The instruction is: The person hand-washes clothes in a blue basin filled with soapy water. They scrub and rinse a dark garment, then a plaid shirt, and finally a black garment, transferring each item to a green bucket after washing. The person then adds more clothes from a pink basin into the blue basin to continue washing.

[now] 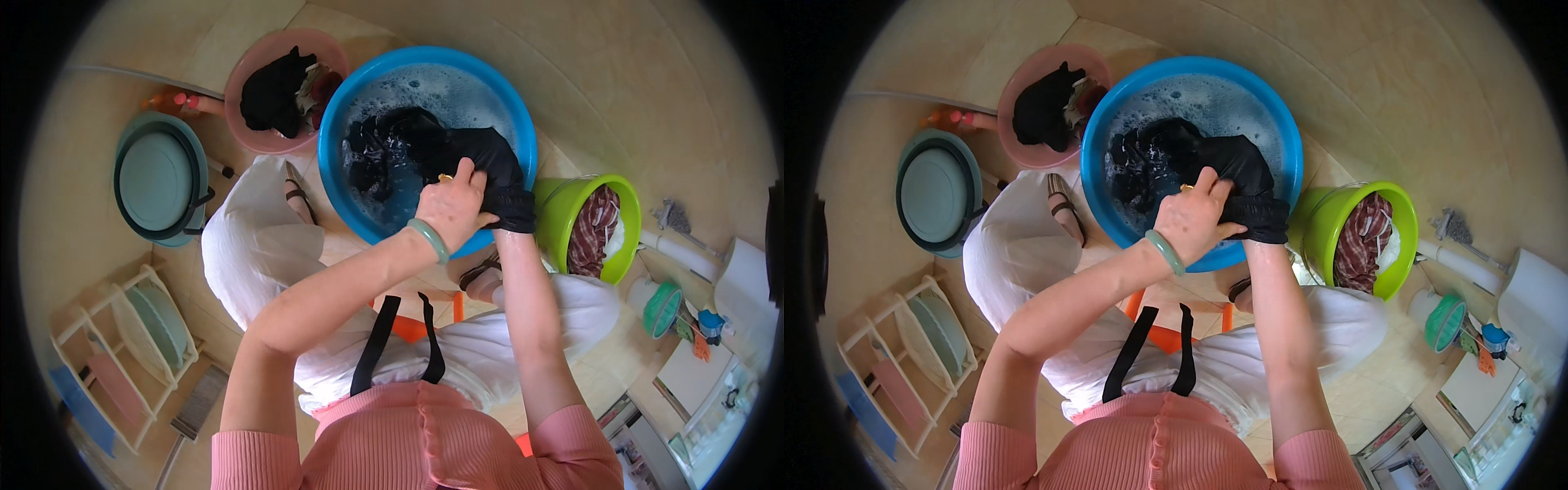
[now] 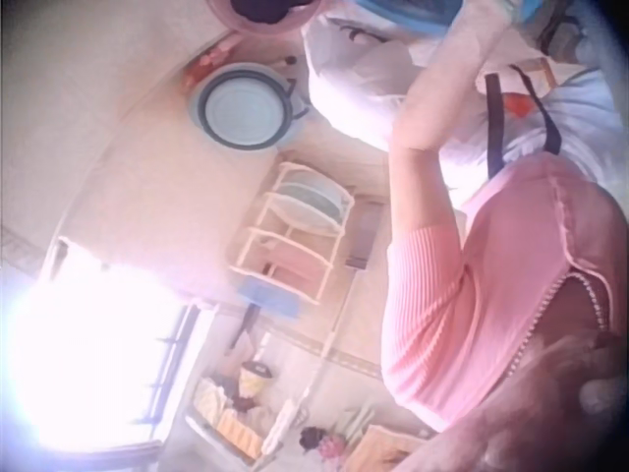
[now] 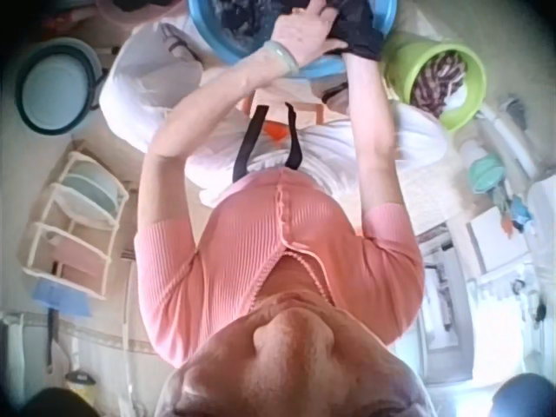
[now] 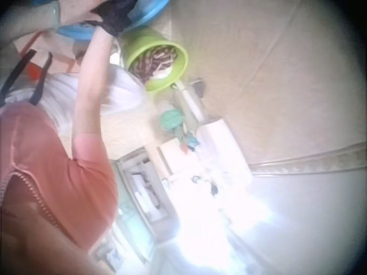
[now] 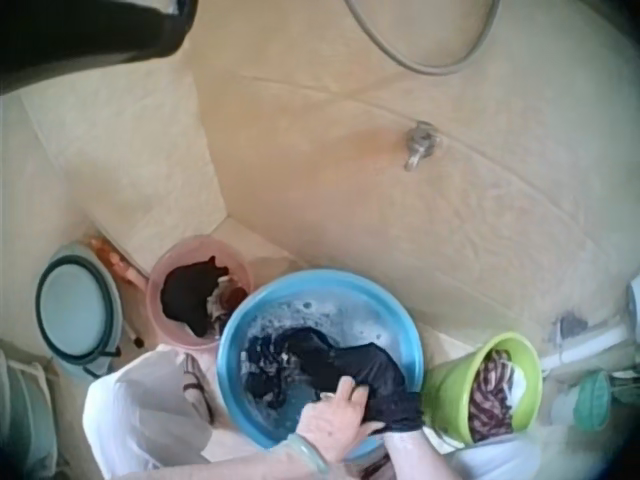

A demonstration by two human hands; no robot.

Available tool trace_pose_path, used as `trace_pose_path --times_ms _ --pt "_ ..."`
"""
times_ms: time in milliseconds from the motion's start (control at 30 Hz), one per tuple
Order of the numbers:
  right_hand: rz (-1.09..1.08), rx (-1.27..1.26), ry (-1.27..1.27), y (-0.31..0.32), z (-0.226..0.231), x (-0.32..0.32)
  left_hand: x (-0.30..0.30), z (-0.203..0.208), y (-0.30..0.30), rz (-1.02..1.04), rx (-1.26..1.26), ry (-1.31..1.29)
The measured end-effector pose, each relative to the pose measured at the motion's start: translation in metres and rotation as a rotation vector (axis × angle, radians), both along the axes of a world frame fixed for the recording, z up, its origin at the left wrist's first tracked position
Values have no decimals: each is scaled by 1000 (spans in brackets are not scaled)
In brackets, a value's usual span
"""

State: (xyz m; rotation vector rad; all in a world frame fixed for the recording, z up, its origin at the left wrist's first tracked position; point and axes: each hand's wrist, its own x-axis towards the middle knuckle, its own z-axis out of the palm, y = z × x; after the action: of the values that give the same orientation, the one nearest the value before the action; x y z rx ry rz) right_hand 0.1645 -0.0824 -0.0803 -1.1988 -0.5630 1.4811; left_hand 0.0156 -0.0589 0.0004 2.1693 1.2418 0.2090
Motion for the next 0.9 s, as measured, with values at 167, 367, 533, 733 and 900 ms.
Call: trace_pose_path --times_ms 167,367,533,733,900 --pt "-1 5 34 19 -5 -7 -5 -38 10 24 226 -422" --pt "-21 -6 84 28 -14 -9 7 -14 14 303 -582 -647" --pt "-15 -30 165 12 -12 -17 20 -13 -8 236 -687 -856" --pt "-32 -49 218 3 -11 -15 12 0 -5 -115 -395 -530" --pt "-38 -40 264 14 -18 -21 -4 -42 18 -8 -79 -122"
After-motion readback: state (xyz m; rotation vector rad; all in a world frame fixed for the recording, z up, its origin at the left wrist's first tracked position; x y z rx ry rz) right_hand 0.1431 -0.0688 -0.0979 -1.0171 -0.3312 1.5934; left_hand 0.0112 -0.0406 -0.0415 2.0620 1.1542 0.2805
